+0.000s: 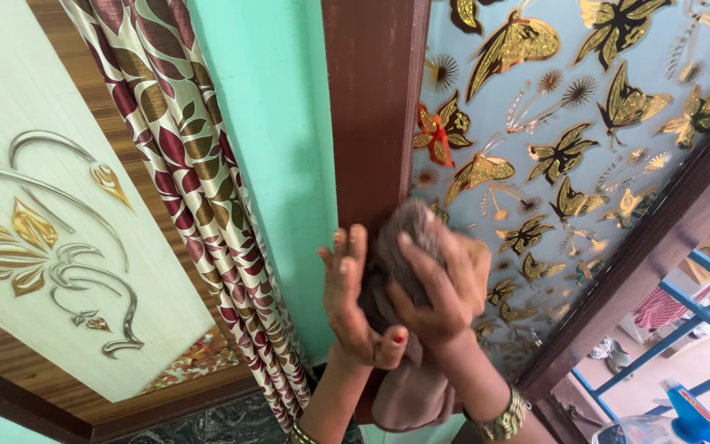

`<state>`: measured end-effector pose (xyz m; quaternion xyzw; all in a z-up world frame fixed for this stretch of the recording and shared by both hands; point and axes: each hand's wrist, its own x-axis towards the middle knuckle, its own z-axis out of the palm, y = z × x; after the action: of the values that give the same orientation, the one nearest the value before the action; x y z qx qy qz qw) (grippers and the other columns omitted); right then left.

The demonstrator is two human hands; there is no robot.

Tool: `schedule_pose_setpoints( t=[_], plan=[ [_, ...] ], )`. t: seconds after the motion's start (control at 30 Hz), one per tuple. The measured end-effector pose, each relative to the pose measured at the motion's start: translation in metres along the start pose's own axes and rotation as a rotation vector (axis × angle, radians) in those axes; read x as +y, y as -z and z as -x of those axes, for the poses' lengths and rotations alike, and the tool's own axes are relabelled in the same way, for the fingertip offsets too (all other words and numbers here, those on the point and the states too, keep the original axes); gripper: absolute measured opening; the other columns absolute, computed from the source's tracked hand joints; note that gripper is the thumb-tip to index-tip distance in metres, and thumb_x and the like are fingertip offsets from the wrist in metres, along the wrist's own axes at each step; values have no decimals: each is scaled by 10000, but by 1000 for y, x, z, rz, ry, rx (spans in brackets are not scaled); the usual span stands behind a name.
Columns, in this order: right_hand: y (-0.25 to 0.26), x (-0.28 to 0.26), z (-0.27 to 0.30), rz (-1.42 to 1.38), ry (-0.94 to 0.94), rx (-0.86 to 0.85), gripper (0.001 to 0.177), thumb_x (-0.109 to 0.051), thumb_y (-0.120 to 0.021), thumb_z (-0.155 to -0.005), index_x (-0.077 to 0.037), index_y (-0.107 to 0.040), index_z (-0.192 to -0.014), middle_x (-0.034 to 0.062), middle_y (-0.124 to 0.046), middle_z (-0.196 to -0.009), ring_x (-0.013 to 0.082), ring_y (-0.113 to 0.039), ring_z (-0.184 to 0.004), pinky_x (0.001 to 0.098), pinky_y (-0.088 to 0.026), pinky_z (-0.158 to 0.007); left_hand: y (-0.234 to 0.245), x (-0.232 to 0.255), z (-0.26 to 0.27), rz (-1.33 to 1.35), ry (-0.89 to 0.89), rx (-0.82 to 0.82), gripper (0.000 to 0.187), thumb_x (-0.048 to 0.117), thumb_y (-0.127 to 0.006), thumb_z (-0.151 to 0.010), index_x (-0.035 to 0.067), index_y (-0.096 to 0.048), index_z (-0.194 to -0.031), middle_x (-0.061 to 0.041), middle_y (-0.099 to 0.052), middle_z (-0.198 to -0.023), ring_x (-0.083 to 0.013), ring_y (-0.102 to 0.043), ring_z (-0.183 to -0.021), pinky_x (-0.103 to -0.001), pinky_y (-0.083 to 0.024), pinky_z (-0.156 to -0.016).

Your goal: The person sprays a wall with a spray bottle and then wipes the surface with a cloth. The wall features a decorative butterfly pattern. A dog is briefly petted during the process.

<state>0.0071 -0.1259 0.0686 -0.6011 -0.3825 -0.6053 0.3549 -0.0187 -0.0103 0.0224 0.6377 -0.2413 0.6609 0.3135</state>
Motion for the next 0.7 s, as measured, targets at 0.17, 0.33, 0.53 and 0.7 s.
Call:
schedule_pose_setpoints(
  t=[0.17, 0.33, 0.53, 0.7],
  plan=[
    [22, 8, 56, 89, 3, -113, 349, -155, -778, -688, -101, -778, -1033, 105, -723, -1204, 305, -647, -929, 417, -498, -849, -6, 9, -20, -71, -44, -140, 629, 356, -425, -1113, 14, -213, -1595, -260, -473, -1589, -371, -330, -1592, -488, -6, -1368],
    [32, 21, 44, 166, 104, -174, 305, -167, -826, -691, -129, -766, -988, 59, -724, -1213, 300, -618, -952, 424, -471, -867, -16, -4, -36, -235, -41, -60, 501, 91, -408, -1108, 12, -259, -1581, -224, -538, -1549, -325, -396, -1566, -477, -53, -1372],
    [17, 30, -47, 216, 79, -34, 362, -54, -860, -781, -152, -781, -1121, 43, -692, -1338, 291, -562, -1087, 386, -445, -987, -21, -8, -33, -351, -64, -31, 473, 6, -422, -1107, 8, -280, -1559, -192, -577, -1515, -292, -418, -1543, -472, -79, -1361],
    [11, 24, -85, 245, 47, -9, 438, -111, -872, -790, -140, -776, -1217, 58, -672, -1394, 297, -555, -1120, 389, -459, -1008, -23, -8, -36, -219, -82, 24, 502, 151, -370, -1138, -3, -189, -1580, -235, -563, -1505, -318, -448, -1521, -469, -115, -1365]
  ],
)
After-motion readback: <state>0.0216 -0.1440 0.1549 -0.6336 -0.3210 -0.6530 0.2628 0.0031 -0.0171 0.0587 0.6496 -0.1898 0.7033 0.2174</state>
